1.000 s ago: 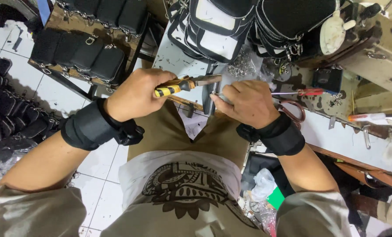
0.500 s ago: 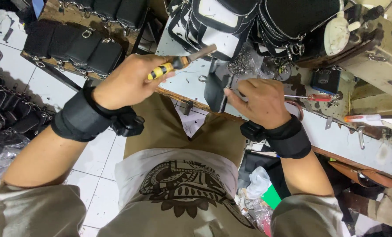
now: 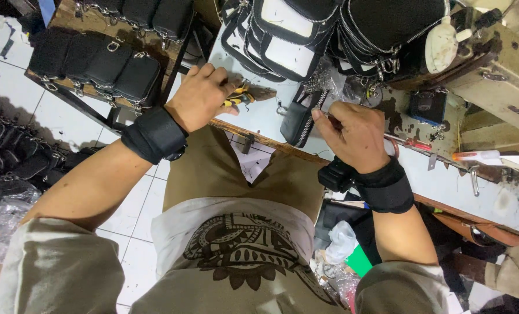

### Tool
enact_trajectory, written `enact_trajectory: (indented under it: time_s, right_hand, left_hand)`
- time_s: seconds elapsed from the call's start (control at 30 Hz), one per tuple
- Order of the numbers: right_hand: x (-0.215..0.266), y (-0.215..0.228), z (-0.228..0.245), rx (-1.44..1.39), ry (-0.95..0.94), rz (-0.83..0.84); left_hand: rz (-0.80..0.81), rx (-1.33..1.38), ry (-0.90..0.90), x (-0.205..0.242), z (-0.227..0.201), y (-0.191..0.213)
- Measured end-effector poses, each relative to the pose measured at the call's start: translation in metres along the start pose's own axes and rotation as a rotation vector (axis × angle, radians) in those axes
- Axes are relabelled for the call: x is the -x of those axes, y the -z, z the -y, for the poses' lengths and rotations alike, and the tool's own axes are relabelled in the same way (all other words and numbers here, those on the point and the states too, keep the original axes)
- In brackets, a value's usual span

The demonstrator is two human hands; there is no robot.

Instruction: Assembling leather pouches by attaching zippers and hardware using pliers and a screwdriver

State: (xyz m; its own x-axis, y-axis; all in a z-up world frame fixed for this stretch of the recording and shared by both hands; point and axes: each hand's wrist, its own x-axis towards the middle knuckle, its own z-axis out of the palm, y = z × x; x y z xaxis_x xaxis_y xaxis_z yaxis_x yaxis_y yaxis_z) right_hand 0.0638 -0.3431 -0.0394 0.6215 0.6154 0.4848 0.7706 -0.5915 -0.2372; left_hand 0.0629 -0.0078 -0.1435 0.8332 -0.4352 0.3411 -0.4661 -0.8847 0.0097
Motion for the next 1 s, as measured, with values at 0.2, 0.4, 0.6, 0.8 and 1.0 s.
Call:
enact_trajectory:
  time_s: [0.2,0.4,0.6,0.8,1.0]
  right_hand:
    - [-0.001,0.001,0.008,0.012,-0.012,-0.027]
    - [0.0,0.001,0.01,-0.006,-0.059,-0.002]
    - [0.005,-0.003,0.005,0.057,-0.051,0.029]
    - [0.008,-0.007,0.002,0.253,-0.001,0.158]
    - [0.03,-0.015,-0.041,0.279,-0.059,0.251]
  left_hand:
    - [0.062,0.057,0.03,0.008,0.006,-0.008]
    - [0.102,0.096,0.025,0.004,0.009,-0.01]
    - [0.294,0.117,0.047,-0.025,0.001,0.035]
    - [0.394,0.113,0.006,-0.081,0.011,-0.011]
    - [-0.015,0.202,0.036,-0.088,0.061,-0.029]
